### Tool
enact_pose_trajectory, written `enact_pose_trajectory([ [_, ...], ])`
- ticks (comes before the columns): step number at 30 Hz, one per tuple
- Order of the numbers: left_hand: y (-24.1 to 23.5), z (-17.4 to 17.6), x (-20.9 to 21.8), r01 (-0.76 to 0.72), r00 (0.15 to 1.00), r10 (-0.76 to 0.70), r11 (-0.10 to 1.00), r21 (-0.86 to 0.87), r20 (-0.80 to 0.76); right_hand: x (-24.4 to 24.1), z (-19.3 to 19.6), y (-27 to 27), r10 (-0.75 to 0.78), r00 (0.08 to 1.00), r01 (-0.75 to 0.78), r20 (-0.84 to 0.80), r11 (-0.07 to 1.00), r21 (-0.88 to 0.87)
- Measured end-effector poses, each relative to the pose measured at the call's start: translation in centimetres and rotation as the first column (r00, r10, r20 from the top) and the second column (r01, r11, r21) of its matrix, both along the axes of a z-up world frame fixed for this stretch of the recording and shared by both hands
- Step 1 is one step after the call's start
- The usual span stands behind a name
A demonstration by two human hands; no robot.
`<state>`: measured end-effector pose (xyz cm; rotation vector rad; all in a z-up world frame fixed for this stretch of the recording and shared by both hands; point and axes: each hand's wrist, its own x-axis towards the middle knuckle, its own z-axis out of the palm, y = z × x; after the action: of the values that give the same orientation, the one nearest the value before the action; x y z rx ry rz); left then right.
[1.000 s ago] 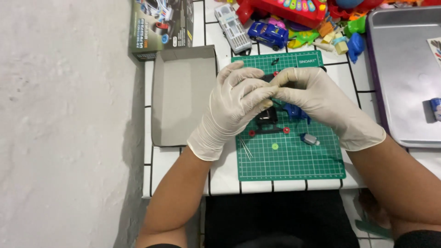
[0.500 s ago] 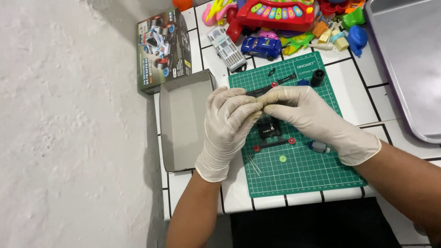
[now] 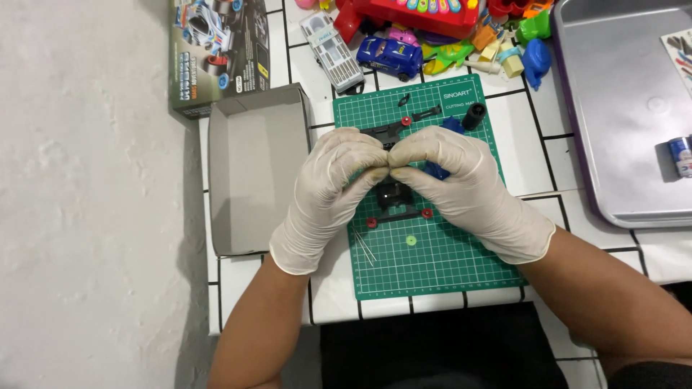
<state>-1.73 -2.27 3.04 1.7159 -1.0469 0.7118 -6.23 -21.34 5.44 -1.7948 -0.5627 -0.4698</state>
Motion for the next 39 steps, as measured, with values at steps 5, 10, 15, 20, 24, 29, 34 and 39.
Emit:
enact_pose_trajectory([
  [5,0.1,0.5,-0.1,0.070,0.997,-0.071,0.995,-0.069,-0.017,-0.2,0.2,0.1,0.025,0.999,-0.025,0.026,1.000,-0.016],
  [10,-0.1,0.9,-0.5,0.092,0.995,-0.096,0.987,-0.132,-0.028,-0.2,-0.3,-0.3,0.033,0.999,-0.032,0.010,0.997,-0.070],
  [15,0.0,1.4,-0.8,0.113,0.991,-0.120,0.987,-0.113,-0.061,0.0,-0.7,-0.3,0.050,0.998,-0.051,-0.029,0.999,-0.009],
  [20,0.1,1.4,-0.9,0.106,0.992,-0.114,0.988,-0.116,-0.062,-0.1,-0.9,-0.1,0.028,0.999,-0.028,-0.026,1.000,-0.012],
  [24,0.1,1.6,-1.0,0.111,0.989,-0.122,0.985,-0.129,-0.086,-0.1,-0.8,-0.1,0.025,0.998,-0.025,-0.057,1.000,-0.008],
  [29,0.0,1.3,-0.7,0.109,0.991,-0.116,0.989,-0.101,-0.070,0.0,-1.1,-0.2,0.039,0.998,-0.038,-0.044,0.999,0.023],
  [34,0.2,1.2,-0.7,0.104,0.993,-0.108,0.992,-0.075,-0.054,0.3,-1.2,-0.6,0.073,0.996,-0.072,-0.052,0.997,0.021],
  [39,2.0,2.0,0.6,0.125,0.992,-0.127,0.981,0.149,0.006,0.2,0.2,-1.2,0.161,0.977,-0.180,-0.140,0.974,-0.135],
])
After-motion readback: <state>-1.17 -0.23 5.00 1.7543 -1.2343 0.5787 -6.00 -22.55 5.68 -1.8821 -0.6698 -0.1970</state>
